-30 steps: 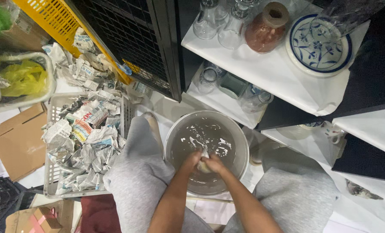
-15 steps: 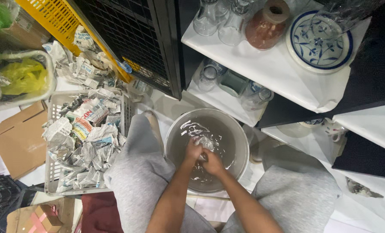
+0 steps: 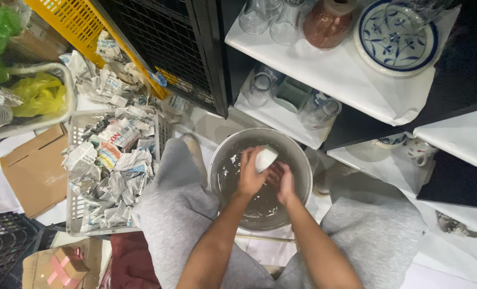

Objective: The person washes various ceramic and glass items by hand in a bucket of water. They scrub and rinse each item individually, then place them on a nearby shelf. The items include cups, bowls, and small jars.

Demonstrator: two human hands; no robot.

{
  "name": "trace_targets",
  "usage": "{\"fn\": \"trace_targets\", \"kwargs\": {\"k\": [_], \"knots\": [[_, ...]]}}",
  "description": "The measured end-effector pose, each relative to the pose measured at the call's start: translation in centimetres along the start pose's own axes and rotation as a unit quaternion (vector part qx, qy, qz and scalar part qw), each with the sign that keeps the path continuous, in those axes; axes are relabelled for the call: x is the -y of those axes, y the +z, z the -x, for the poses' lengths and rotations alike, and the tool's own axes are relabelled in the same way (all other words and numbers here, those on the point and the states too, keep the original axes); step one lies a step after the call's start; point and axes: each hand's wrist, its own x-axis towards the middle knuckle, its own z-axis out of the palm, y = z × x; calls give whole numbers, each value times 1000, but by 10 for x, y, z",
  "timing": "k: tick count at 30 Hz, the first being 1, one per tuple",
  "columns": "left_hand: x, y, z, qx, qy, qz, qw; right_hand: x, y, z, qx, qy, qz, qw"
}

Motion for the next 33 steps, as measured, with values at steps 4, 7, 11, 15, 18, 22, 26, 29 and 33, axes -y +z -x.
{"fn": "trace_targets", "kwargs": {"k": [4, 7, 11, 15, 18, 22, 26, 29, 33], "knots": [[-6, -8, 11, 51, 98, -44, 993, 9, 10, 10, 32, 33, -37, 998], [1, -10, 16, 64, 147, -88, 983, 13, 15, 16, 45, 55, -8, 997], [22, -10, 22, 74, 98, -150, 981, 10, 18, 18, 57, 67, 53, 995], [47, -2, 26, 103, 29, -174, 979, -6, 11, 8, 43, 59, 114, 991], [71, 6, 27, 128, -41, -231, 964, -22, 3, -3, 24, 32, 168, 985], [107, 21, 25, 149, -112, -293, 938, -39, -8, -14, 3, -6, 270, 963], [129, 28, 30, 179, -122, -348, 912, -48, -15, -18, 38, -56, 434, 898], [138, 29, 33, 189, -236, -290, 908, -56, -13, -13, 97, -55, 539, 835], [159, 36, 25, 184, -356, -227, 888, -55, -9, 8, 246, -137, 553, 784]]}}
